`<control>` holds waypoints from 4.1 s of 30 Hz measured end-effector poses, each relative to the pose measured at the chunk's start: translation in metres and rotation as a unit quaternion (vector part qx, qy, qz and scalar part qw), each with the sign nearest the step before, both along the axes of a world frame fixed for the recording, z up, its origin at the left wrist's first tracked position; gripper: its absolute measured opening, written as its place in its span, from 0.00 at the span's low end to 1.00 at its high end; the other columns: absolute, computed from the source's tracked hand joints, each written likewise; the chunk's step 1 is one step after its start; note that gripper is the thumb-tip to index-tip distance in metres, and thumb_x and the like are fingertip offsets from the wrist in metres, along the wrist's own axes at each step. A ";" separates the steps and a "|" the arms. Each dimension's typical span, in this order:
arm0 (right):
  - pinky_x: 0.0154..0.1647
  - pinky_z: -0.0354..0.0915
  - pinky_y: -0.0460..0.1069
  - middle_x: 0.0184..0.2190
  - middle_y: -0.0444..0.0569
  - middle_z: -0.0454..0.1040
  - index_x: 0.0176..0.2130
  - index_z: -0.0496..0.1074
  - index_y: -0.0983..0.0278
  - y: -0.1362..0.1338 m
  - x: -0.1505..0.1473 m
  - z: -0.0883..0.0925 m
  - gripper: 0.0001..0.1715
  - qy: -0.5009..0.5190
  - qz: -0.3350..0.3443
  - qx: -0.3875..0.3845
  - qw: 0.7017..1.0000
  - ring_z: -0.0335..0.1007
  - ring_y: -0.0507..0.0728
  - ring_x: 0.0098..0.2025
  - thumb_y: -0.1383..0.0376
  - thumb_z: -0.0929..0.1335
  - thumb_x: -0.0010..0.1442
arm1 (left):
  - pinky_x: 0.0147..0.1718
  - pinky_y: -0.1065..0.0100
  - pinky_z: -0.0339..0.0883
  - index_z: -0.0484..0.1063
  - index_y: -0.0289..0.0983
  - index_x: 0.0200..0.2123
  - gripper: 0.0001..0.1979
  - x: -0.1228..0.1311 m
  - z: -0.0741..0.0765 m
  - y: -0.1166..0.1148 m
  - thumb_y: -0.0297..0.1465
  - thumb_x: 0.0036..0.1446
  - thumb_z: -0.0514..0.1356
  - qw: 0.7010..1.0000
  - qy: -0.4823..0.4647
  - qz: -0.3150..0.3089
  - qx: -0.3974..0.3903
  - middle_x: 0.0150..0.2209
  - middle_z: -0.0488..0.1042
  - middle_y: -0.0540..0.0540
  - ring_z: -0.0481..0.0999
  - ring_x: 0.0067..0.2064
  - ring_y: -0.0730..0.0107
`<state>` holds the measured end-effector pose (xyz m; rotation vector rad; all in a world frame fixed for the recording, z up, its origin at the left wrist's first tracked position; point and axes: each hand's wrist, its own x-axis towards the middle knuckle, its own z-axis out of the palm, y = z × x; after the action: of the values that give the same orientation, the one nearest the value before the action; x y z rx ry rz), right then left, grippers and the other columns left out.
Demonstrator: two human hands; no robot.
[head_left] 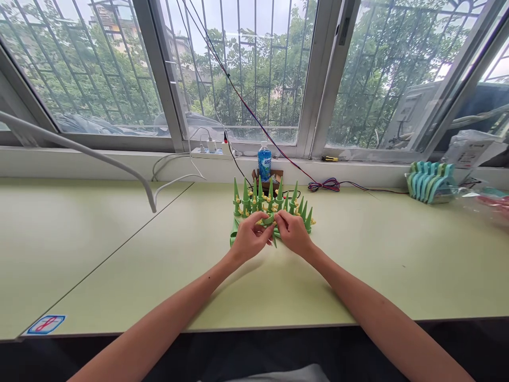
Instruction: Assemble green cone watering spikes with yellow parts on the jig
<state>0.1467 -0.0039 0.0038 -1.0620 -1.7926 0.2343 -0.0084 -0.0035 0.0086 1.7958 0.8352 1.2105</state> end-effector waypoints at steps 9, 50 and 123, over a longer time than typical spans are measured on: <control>0.23 0.49 0.45 0.18 0.40 0.56 0.27 0.58 0.61 -0.002 0.000 0.001 0.18 0.007 -0.004 0.005 1.000 0.49 0.50 0.20 0.58 0.57 0.67 | 0.20 0.68 0.74 0.58 0.40 0.43 0.18 0.006 0.009 -0.002 0.47 0.58 0.55 0.992 -0.101 -0.002 -0.077 0.37 0.66 0.50 0.76 0.24 0.75; 0.25 0.51 0.45 0.19 0.39 0.58 0.29 0.60 0.62 -0.001 0.000 -0.002 0.14 0.015 0.060 -0.002 0.998 0.50 0.49 0.21 0.61 0.58 0.67 | 0.19 0.71 0.64 0.69 0.31 0.28 0.20 -0.003 0.013 0.009 0.42 0.61 0.51 0.902 -0.147 -0.096 -0.395 0.24 0.71 0.42 0.69 0.21 0.72; 0.24 0.51 0.45 0.19 0.40 0.59 0.30 0.62 0.62 -0.003 0.000 0.001 0.16 0.006 0.044 -0.016 0.999 0.50 0.50 0.21 0.58 0.58 0.67 | 0.17 0.69 0.63 0.67 0.34 0.35 0.15 -0.005 0.016 0.008 0.41 0.57 0.56 0.927 -0.134 -0.078 -0.342 0.26 0.71 0.45 0.69 0.20 0.71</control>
<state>0.1463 -0.0067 0.0044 -1.0032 -1.8320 0.3229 -0.0134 0.0044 0.0243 1.0777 0.8052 0.8809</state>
